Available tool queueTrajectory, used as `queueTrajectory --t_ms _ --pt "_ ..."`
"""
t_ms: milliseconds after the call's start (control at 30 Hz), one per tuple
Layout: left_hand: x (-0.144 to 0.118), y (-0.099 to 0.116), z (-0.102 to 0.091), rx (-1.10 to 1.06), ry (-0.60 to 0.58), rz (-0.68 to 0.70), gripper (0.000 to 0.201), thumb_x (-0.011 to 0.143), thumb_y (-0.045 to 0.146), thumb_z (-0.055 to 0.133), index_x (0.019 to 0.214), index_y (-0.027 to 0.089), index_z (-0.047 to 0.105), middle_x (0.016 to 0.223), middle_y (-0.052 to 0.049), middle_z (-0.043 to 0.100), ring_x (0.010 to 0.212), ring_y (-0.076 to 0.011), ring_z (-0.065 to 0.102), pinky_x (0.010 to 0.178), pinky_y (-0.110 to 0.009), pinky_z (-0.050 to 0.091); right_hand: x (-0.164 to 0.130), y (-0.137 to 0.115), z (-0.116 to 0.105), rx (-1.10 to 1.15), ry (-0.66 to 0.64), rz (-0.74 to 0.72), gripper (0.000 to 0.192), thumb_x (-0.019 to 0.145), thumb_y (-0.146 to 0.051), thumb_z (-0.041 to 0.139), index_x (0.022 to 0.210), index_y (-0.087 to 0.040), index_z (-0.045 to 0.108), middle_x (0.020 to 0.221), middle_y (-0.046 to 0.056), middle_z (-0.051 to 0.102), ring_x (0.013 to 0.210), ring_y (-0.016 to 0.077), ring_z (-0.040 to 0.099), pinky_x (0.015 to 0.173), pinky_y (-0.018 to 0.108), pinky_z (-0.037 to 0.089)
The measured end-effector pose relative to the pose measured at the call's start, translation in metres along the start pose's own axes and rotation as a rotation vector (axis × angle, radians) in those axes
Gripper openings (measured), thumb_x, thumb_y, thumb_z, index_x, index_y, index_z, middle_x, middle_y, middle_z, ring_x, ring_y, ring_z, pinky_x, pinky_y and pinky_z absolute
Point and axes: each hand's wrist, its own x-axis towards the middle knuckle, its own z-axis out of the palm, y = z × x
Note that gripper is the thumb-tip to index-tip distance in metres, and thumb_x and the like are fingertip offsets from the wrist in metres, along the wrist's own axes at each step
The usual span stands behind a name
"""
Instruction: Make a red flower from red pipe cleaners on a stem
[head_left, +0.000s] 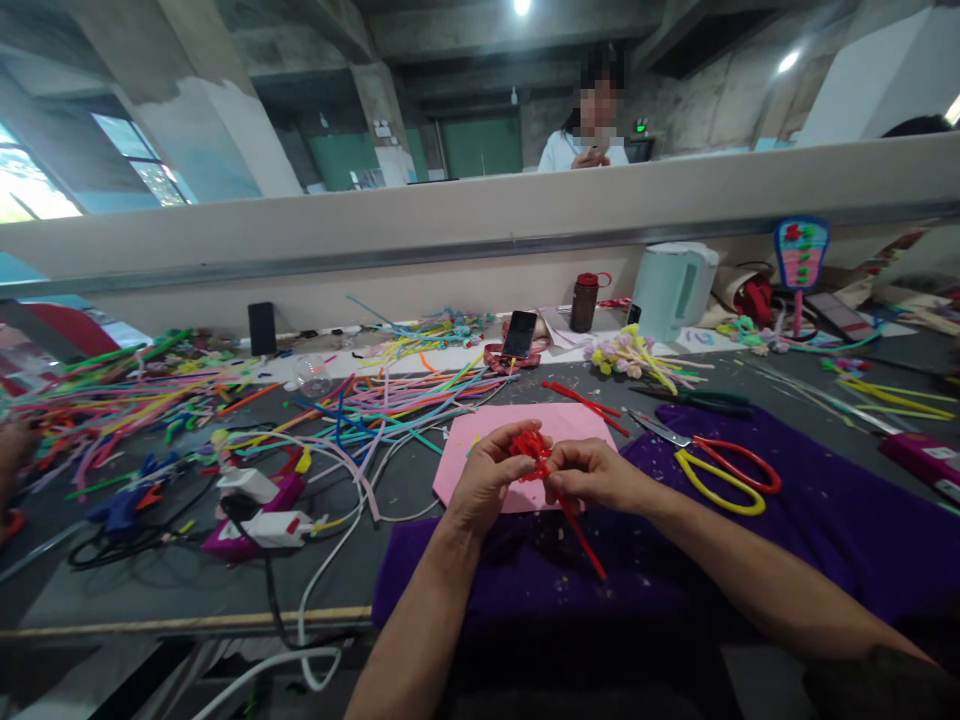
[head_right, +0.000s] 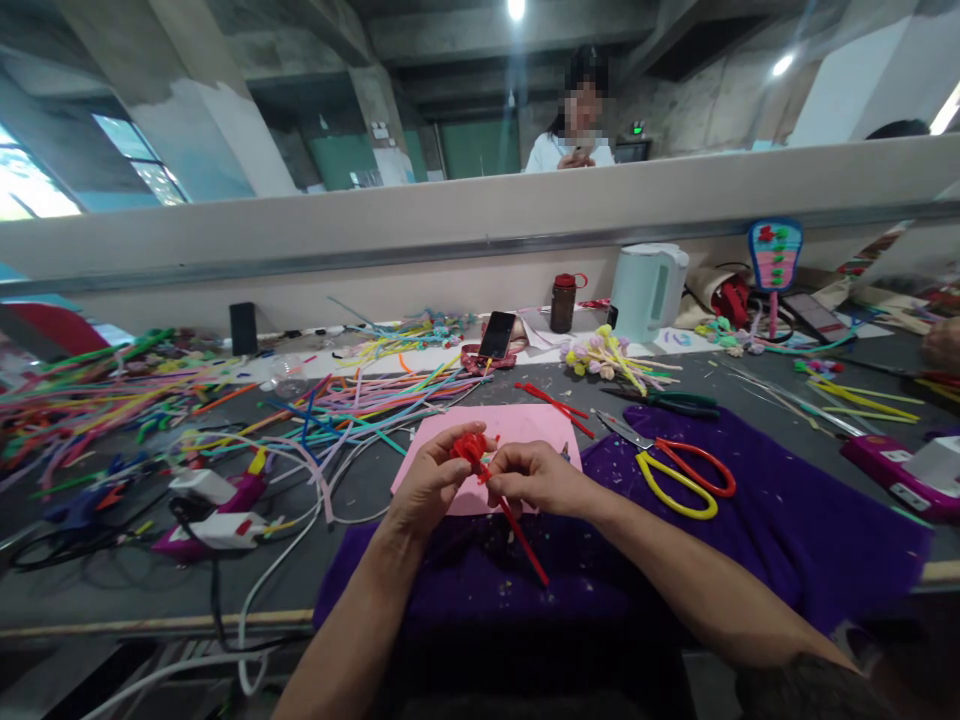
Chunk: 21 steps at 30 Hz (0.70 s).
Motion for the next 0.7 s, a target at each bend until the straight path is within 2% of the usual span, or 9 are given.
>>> queueTrajectory --t_ms 333,533,600,700 --pt "-0.0007 -0.0013 -0.0001 0.031 0.032 0.013 0.041 0.058 0.013 0.070 0.099 0.016 0.064 0.083 -0.007 0.067 0.075 -0.0164 0.059 0.072 -0.028 0.044 0.0011 0.0047 -0.0009 0.006 0.007 -0.003 0.016 0.073 -0.028 0.060 0.071 -0.013 0.056 0.060 -0.001 0.060 0.044 0.0059 0.051 0.040 0.016 0.034" --pt "-0.0004 -0.0029 0.0005 0.017 -0.025 -0.007 0.058 0.057 0.017 0.072 0.113 0.019 0.057 0.106 -0.011 0.062 0.101 -0.0246 0.054 0.080 -0.031 0.043 0.0003 0.0055 -0.0030 0.027 0.000 0.033 0.019 0.075 -0.031 0.060 0.073 -0.013 0.055 0.062 0.001 0.063 0.042 0.0056 0.050 0.037 0.015 0.031" --pt "0.0004 -0.0041 0.0007 0.038 -0.031 -0.019 0.053 0.060 0.020 0.070 0.111 0.017 0.058 0.107 -0.011 0.062 0.100 -0.0245 0.055 0.080 -0.032 0.043 0.0010 0.0069 -0.0044 0.051 0.003 0.037 0.019 0.075 -0.031 0.060 0.073 -0.014 0.053 0.066 0.002 0.065 0.042 0.0063 0.052 0.036 0.015 0.031" --pt "0.0011 -0.0055 0.0021 0.110 0.021 0.000 0.042 0.064 0.023 0.068 0.104 0.015 0.062 0.102 -0.010 0.064 0.094 -0.0233 0.057 0.077 -0.031 0.045 0.0027 0.0095 -0.0060 0.046 0.024 0.028 0.019 0.075 -0.031 0.059 0.072 -0.014 0.052 0.067 0.002 0.065 0.041 0.0067 0.053 0.035 0.015 0.032"
